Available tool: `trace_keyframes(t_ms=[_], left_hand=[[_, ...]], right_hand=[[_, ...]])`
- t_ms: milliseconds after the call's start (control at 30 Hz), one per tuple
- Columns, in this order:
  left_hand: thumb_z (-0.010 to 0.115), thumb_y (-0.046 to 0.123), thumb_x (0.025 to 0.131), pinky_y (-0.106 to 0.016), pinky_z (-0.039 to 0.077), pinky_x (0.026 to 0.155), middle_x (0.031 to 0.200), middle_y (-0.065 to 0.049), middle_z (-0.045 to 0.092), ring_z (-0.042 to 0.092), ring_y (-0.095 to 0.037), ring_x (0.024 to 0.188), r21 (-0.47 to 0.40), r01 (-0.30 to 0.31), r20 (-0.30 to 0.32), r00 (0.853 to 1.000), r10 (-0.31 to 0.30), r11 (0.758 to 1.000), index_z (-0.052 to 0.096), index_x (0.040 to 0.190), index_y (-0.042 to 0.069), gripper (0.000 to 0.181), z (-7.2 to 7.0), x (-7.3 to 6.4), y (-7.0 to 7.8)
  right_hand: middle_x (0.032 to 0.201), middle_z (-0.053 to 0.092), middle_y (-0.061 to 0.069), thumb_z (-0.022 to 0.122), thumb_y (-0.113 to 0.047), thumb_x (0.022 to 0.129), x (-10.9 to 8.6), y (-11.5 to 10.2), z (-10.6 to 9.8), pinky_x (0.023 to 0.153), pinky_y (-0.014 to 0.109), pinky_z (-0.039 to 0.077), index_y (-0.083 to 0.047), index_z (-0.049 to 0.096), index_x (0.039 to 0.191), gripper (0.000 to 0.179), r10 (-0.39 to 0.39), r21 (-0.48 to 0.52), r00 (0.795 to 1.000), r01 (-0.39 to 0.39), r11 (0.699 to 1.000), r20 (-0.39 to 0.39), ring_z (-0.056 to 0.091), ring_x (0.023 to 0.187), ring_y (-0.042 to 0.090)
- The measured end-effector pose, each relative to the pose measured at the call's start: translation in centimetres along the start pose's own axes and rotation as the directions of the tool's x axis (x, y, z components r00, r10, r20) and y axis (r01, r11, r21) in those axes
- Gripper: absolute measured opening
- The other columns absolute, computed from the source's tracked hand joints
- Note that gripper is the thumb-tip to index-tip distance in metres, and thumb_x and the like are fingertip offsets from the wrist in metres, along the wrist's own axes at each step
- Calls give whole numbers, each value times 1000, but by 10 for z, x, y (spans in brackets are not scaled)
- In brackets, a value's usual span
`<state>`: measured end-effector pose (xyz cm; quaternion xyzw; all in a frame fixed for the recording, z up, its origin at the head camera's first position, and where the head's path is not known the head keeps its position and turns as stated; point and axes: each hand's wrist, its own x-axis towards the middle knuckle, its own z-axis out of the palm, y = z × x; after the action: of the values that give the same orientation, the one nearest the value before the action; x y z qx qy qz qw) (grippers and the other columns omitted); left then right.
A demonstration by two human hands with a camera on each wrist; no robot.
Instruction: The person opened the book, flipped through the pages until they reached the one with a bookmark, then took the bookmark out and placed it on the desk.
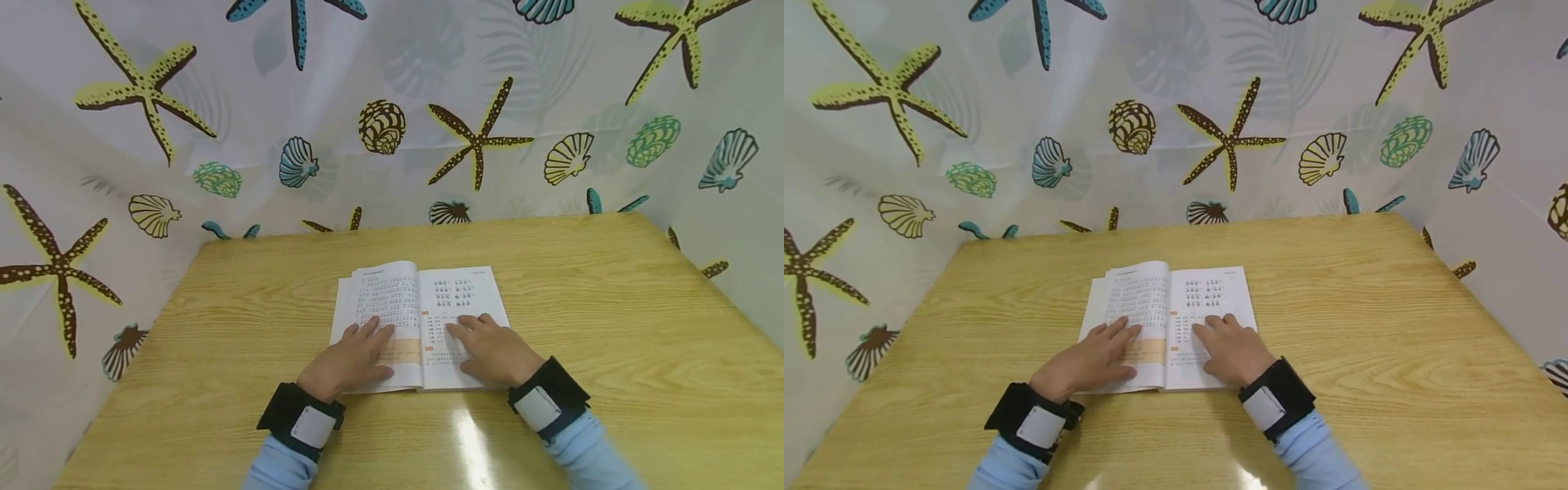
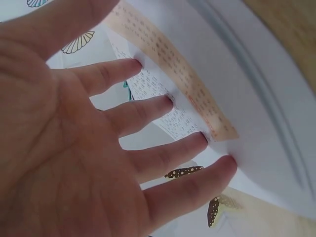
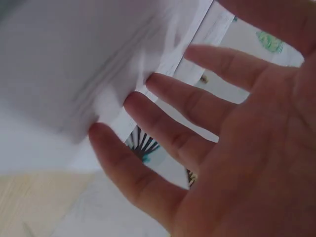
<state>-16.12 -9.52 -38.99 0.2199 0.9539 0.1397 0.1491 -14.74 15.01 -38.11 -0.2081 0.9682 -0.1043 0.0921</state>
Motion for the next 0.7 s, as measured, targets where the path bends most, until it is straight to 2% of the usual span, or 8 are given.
trace_keyframes(t_ms=[133,367,700], left_hand=[[75,24,93,-60,35,112,160,-20,35,31,-47,144,-13,8,-6,1000,-8,1000,47,151,8,67,0,-2,1],[75,25,93,-61,36,111,160,-20,35,31,-46,145,-10,13,-8,1000,-13,1000,47,152,9,67,0,-2,2],[74,25,93,-61,35,112,160,-20,35,31,-47,145,5,9,-15,1000,-9,1000,47,152,9,67,1,0,1]], right_hand=[[144,52,23,77,-16,88,-1,22,-7,100,60,47,-2,65,133,48,80,-26,997,-80,996,20,49,128,45],[146,47,30,77,-13,85,-6,54,-14,102,67,41,5,61,133,54,170,52,984,-173,984,54,44,129,54],[146,46,31,80,-9,84,-6,55,-15,103,64,41,7,60,133,55,179,87,982,-183,979,54,45,128,54]])
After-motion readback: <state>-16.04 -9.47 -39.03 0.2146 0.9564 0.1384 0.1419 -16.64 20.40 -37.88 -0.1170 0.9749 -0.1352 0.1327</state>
